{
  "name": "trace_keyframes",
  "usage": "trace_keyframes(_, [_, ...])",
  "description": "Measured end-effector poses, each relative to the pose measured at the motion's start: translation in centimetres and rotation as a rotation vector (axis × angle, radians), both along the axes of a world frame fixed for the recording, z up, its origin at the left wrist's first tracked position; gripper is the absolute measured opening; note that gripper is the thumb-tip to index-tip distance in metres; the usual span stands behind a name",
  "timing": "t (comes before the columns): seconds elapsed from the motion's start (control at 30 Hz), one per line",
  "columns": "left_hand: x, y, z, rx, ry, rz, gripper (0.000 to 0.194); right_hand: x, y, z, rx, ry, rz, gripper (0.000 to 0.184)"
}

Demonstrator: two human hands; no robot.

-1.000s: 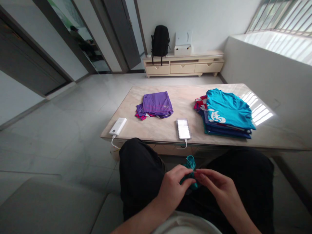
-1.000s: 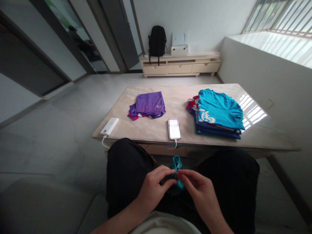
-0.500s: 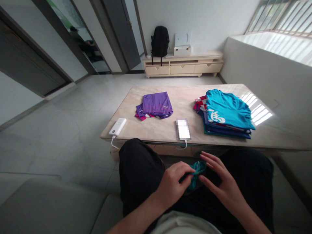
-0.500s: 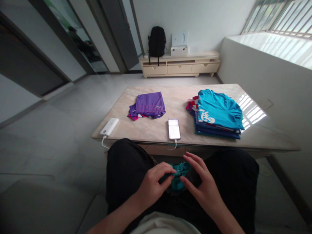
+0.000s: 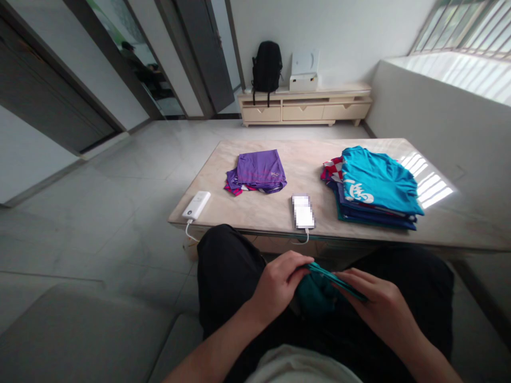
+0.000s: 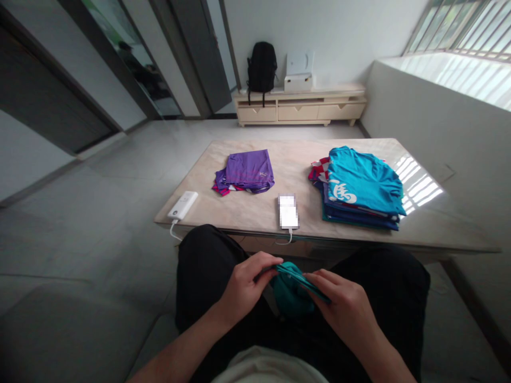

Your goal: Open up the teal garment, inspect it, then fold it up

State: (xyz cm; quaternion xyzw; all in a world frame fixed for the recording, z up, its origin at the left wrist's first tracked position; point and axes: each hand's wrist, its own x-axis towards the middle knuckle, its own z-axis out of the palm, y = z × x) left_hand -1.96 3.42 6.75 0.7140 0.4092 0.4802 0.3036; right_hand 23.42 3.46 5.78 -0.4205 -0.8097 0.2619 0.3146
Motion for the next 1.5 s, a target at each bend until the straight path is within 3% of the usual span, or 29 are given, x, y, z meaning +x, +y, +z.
trace_keyframes(0.13, [1.5, 0.5, -1.2, -0.038, -0.043, 0.153, 0.027, -1.3, -0.9, 0.9, 0.231, -0.208, -0.121, 0.026])
trace_keyframes(0.3, [4.9, 0.2, -1.2, -0.186, -0.25, 0.279, 0.019, -3.6, -1.2, 1.7, 0.254, -0.229, -0.251, 0.016])
trace_keyframes(0.43, [5.8, 0.3, -1.1, 0.002, -0.196, 0.272, 0.021, -3.8, -0.9, 1.7, 0.255, -0.181, -0.334, 0.014])
trace_keyframes(0.63, [4.7, 0.8, -1.5, 0.351, -0.009, 0.192, 0.032, -3.5, -0.3, 1.1, 0.189, -0.094, -0.357, 0.013])
trace_keyframes(0.8, [3.9, 0.6, -1.7, 0.417, 0.052, 0.178, 0.033, -4.0, -0.3, 0.5, 0.057, 0.053, -0.276, 0.022])
trace_keyframes(0.97, [3.3, 0.1, -1.4, 0.325, 0.015, 0.13, 0.035, -5.0, -0.7, 0.5, 0.009, 0.179, -0.108, 0.044])
trace_keyframes(1.17, [3.0, -0.3, -0.4, 0.172, -0.071, 0.084, 0.032, -5.3, -0.3, -0.1, 0.137, 0.216, -0.078, 0.031])
trace_keyframes(1.3, [2.8, -0.7, -0.8, 0.073, -0.143, 0.05, 0.031, -4.9, 0.0, 0.2, 0.204, 0.224, -0.073, 0.026])
trace_keyframes(1.43, [2.2, -1.1, -2.5, -0.299, -0.359, -0.069, 0.041, -3.9, -0.1, 1.2, 0.231, 0.178, -0.013, 0.026])
trace_keyframes(1.5, [1.8, -1.1, -3.1, -0.474, -0.37, -0.162, 0.036, -3.3, 0.0, 1.3, 0.266, 0.132, 0.028, 0.031])
